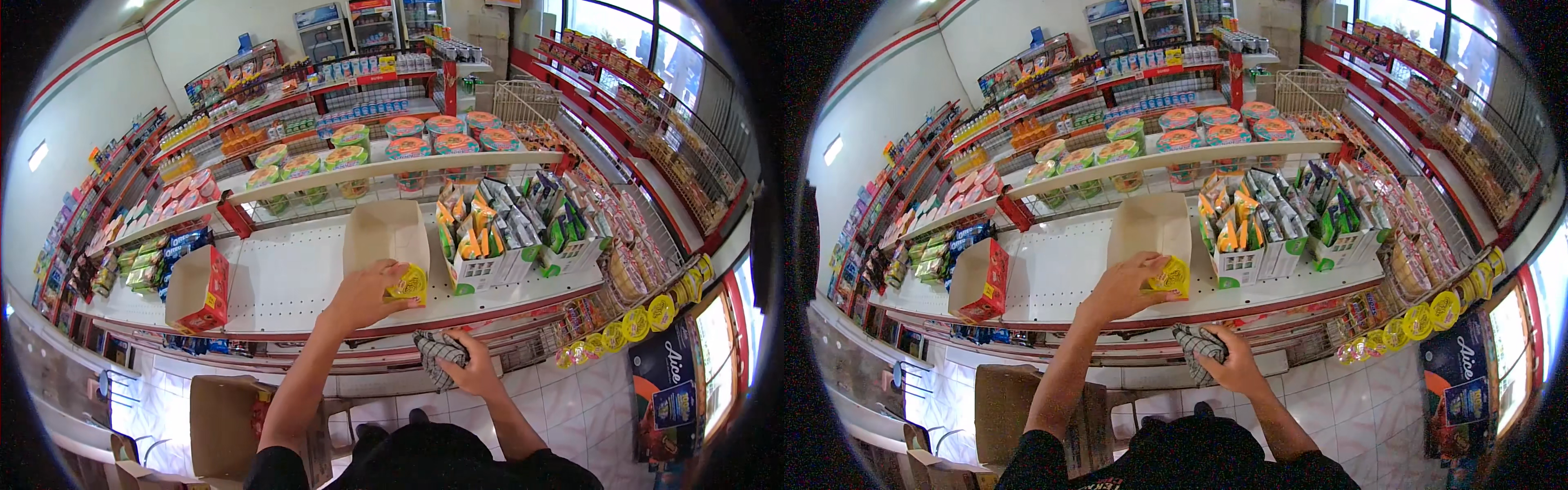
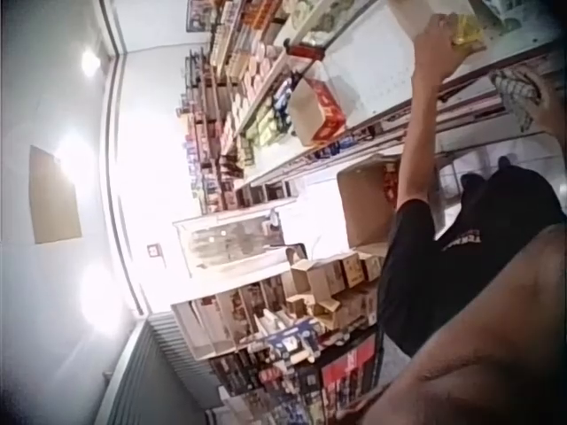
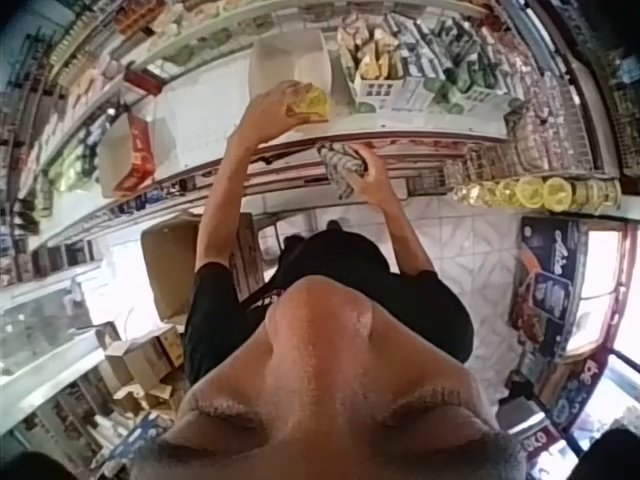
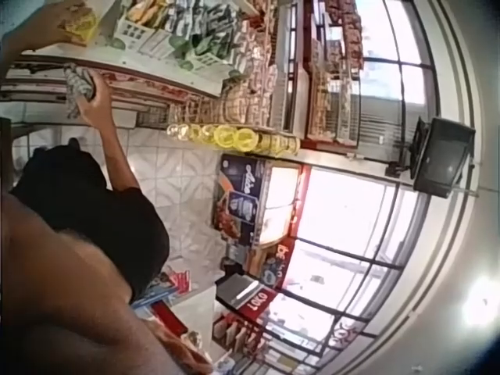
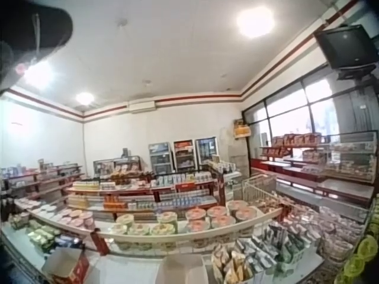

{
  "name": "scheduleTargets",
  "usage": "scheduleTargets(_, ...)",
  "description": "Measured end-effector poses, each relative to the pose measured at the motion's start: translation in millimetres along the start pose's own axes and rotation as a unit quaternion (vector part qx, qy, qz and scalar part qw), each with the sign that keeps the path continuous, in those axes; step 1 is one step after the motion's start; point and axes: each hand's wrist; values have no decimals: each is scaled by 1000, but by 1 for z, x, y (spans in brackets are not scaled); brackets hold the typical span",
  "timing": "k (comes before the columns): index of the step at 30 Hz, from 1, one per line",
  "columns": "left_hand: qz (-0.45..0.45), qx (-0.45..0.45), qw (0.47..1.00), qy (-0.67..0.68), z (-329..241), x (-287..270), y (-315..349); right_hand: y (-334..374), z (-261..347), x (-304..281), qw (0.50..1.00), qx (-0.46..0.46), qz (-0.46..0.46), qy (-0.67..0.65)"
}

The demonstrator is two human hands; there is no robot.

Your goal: The person is taking packaged snack items from a cardboard box and placing them onto grocery store shelves.

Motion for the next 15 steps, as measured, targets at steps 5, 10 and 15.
scheduleTargets(5,-79,14,996,-46,3,8,8,-9,-1,6,1000,1,23,-16)
scheduleTargets(10,-69,35,996,-35,4,9,10,-16,5,12,999,7,30,-35)
scheduleTargets(15,-125,101,987,-19,10,6,25,-18,13,30,997,21,60,-38)
Point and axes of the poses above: each hand's wrist, its own y-axis away from the middle knuckle, its own x-axis out of the palm, z = x × y, and after that the axes turned 6 degrees about y, right-handed
